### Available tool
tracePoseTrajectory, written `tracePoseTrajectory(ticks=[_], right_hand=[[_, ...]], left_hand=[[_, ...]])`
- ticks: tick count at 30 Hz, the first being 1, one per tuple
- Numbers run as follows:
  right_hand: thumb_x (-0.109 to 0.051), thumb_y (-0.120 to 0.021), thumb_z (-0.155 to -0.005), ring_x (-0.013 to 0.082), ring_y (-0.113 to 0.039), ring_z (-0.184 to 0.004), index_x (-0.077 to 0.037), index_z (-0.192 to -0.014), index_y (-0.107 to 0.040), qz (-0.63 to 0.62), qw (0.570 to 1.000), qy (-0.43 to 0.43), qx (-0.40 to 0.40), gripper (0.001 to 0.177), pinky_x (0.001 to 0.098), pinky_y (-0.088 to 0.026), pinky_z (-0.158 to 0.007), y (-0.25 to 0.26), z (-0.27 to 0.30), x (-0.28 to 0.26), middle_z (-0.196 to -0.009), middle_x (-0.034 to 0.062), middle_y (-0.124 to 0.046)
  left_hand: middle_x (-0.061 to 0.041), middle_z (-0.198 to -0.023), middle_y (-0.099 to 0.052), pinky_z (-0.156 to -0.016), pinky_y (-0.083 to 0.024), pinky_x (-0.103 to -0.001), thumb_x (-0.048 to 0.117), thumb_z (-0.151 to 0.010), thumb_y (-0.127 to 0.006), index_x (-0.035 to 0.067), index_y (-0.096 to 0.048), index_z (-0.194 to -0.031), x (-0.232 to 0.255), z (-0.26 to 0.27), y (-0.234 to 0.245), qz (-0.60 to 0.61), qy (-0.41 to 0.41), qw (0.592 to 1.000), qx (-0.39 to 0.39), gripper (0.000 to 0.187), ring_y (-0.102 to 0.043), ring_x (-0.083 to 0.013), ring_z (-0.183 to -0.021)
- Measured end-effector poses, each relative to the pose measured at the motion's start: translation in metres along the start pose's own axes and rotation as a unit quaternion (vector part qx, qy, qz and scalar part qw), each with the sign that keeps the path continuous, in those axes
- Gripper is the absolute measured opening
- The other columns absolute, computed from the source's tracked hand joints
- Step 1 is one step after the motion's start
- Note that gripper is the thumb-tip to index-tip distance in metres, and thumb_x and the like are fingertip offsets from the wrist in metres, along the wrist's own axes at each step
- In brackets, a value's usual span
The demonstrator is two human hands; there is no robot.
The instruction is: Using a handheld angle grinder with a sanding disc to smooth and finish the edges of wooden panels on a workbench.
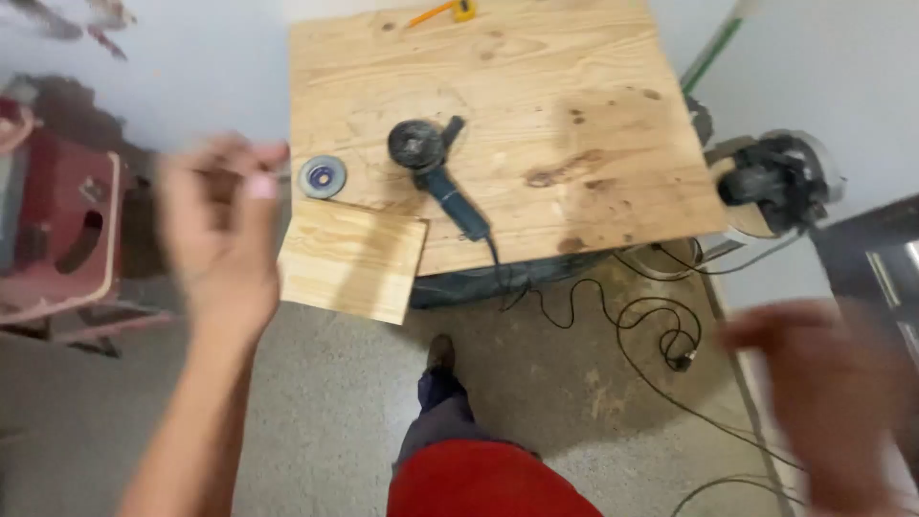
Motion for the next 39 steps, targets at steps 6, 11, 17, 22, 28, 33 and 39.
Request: tracePoseTrajectory(ticks=[6,11,17,22,28,33,39], right_hand=[[-0.02,-0.068,-0.097,0.0455,-0.07,-0.115,0.005,-0.137,-0.06,-0.368,0.844,-0.088,-0.38,0.048,0.0545,-0.056,-0.097,-0.295,0.016,-0.082,-0.125,0.0321,-0.069],[-0.036,-0.064,-0.102,0.0469,-0.05,-0.139,0.004,-0.156,-0.034,-0.32,0.813,-0.072,-0.481,0.074,0.0558,-0.049,-0.11,-0.417,0.031,-0.147,-0.15,0.0338,-0.048],[-0.056,-0.068,-0.094,0.0365,-0.055,-0.136,-0.007,-0.157,-0.04,-0.273,0.825,-0.1,-0.484,0.085,0.05,-0.05,-0.108,-0.465,0.019,-0.21,-0.146,0.0225,-0.056],[-0.046,-0.066,-0.098,0.0402,-0.056,-0.133,-0.005,-0.156,-0.042,-0.328,0.828,-0.114,-0.441,0.075,0.053,-0.05,-0.105,-0.47,0.016,-0.22,-0.145,0.0236,-0.057],[-0.027,-0.067,-0.092,0.0385,-0.072,-0.106,0.0,-0.11,-0.073,-0.274,0.864,-0.066,-0.418,0.033,0.0508,-0.055,-0.08,-0.494,0.005,-0.232,-0.099,0.0193,-0.077],[-0.017,-0.067,-0.089,0.0428,-0.073,-0.094,0.004,-0.101,-0.073,-0.234,0.888,0.038,-0.394,0.025,0.0497,-0.057,-0.073,-0.515,-0.029,-0.275,-0.09,0.0238,-0.074],[-0.035,-0.065,-0.094,0.043,-0.072,-0.103,-0.002,-0.114,-0.07,-0.177,0.929,-0.009,-0.325,0.039,0.0525,-0.058,-0.083,-0.547,-0.093,-0.283,-0.098,0.022,-0.073]], left_hand=[[-0.025,-0.14,-0.056,-0.105,-0.047,-0.058,0.04,-0.106,-0.064,0.001,-0.049,-0.146,-0.393,0.094,0.05,-0.295,0.41,0.857,-0.102,0.058,-0.054,-0.0447,-0.131],[-0.031,-0.132,-0.06,-0.107,-0.043,-0.059,0.034,-0.1,-0.066,-0.006,-0.059,-0.136,-0.496,0.153,0.042,-0.285,0.439,0.839,-0.15,0.054,-0.055,-0.0507,-0.126],[-0.026,-0.114,-0.062,-0.096,-0.047,-0.053,0.031,-0.1,-0.07,-0.005,-0.066,-0.117,-0.463,0.154,0.034,-0.31,0.387,0.861,-0.11,0.04,-0.057,-0.047,-0.111],[-0.024,-0.114,-0.061,-0.092,-0.05,-0.054,0.051,-0.093,-0.077,0.002,-0.053,-0.127,-0.446,0.148,0.035,-0.231,0.501,0.829,-0.088,0.065,-0.062,-0.0472,-0.111],[-0.036,-0.116,-0.065,-0.097,-0.049,-0.06,0.059,-0.107,-0.055,-0.008,-0.056,-0.131,-0.434,0.114,0.04,-0.269,0.503,0.794,-0.208,0.071,-0.063,-0.0534,-0.113],[-0.032,-0.116,-0.065,-0.083,-0.052,-0.058,0.056,-0.108,-0.059,-0.003,-0.055,-0.139,-0.482,0.116,0.071,-0.205,0.556,0.798,-0.115,0.067,-0.065,-0.0487,-0.106],[-0.035,-0.112,-0.064,-0.086,-0.051,-0.058,0.054,-0.111,-0.054,-0.009,-0.061,-0.127,-0.532,0.073,0.06,-0.227,0.507,0.825,-0.108,0.065,-0.065,-0.0516,-0.105]])
Point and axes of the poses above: each hand's wrist, its own z-axis away from the middle knuckle, its own y-axis out of the back of the hand, x = y × z, the point moved 7 cm from there along -z, towards the middle knuckle
